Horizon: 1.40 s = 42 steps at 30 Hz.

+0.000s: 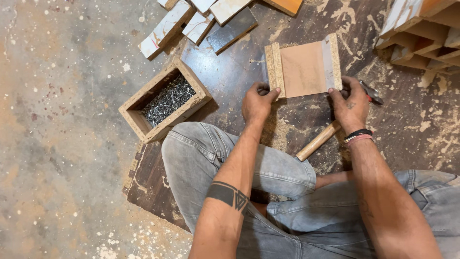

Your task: The person sits on the workshop floor assembling small wooden boxes. They pick nails from a wooden nail box, position wooden panels and strips against a box base, and hammer the nails in with a claw hammer, working on one box at a time and setting finished boxes aside.

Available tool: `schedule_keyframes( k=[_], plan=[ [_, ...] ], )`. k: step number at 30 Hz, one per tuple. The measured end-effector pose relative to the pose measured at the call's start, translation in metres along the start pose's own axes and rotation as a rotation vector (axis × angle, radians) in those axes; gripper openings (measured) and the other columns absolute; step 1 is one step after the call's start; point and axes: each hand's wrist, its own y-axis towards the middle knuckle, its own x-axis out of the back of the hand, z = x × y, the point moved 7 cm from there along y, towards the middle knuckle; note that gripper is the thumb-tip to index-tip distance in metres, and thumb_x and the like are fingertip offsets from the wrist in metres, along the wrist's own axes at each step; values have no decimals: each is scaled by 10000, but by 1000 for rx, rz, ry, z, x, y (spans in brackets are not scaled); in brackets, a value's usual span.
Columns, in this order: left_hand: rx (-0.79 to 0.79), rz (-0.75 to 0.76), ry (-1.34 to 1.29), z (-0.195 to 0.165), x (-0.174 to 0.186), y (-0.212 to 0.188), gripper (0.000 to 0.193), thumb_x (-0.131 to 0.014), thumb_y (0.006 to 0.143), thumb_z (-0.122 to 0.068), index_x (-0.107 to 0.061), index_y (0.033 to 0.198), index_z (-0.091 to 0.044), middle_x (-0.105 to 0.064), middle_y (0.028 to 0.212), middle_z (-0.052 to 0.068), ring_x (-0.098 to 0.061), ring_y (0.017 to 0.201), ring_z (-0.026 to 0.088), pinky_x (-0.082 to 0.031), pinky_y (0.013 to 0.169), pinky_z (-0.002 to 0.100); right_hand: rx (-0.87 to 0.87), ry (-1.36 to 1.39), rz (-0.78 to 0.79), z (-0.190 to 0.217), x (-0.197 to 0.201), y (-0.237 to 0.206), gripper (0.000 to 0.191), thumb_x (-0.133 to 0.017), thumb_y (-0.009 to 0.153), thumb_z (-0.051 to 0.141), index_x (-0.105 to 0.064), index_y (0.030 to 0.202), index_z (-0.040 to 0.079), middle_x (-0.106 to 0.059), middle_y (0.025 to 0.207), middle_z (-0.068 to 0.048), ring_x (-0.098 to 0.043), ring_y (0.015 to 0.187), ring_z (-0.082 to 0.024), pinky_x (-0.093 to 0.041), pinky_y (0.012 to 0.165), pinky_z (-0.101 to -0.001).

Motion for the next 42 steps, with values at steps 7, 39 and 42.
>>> schedule_keyframes(
  k=[7, 39, 42],
  plan=[
    [-59, -60, 21, -15, 11, -5, 361, -771, 852, -369, -759, 1154, -172, -813, 1090, 7, -781, 870, 163, -567, 849, 377, 66, 59, -24, -4, 1, 3, 473, -746, 952, 173, -601, 1374, 16, -695, 1281, -181, -685, 1120, -254, -528, 996, -397],
    [-512, -64, 528, -141, 98, 90, 604, -686, 884, -445, -624, 1406, -148, -734, 1186, 165, -696, 1086, 327, -550, 967, 472, 58, 92, -69, 12, 5, 3, 444, -742, 925, 181, -623, 1323, 22, -696, 1253, -180, -702, 1086, -283, -544, 938, -391],
    [-729, 91, 157, -164, 58, 66, 634, -653, 885, -432, -596, 1426, -104, -746, 1177, 144, -731, 1041, 276, -577, 937, 434, 50, 75, -77, 9, 5, 1, 444, -740, 929, 189, -623, 1329, 35, -696, 1257, -174, -708, 1078, -280, -545, 937, -390]
  ],
)
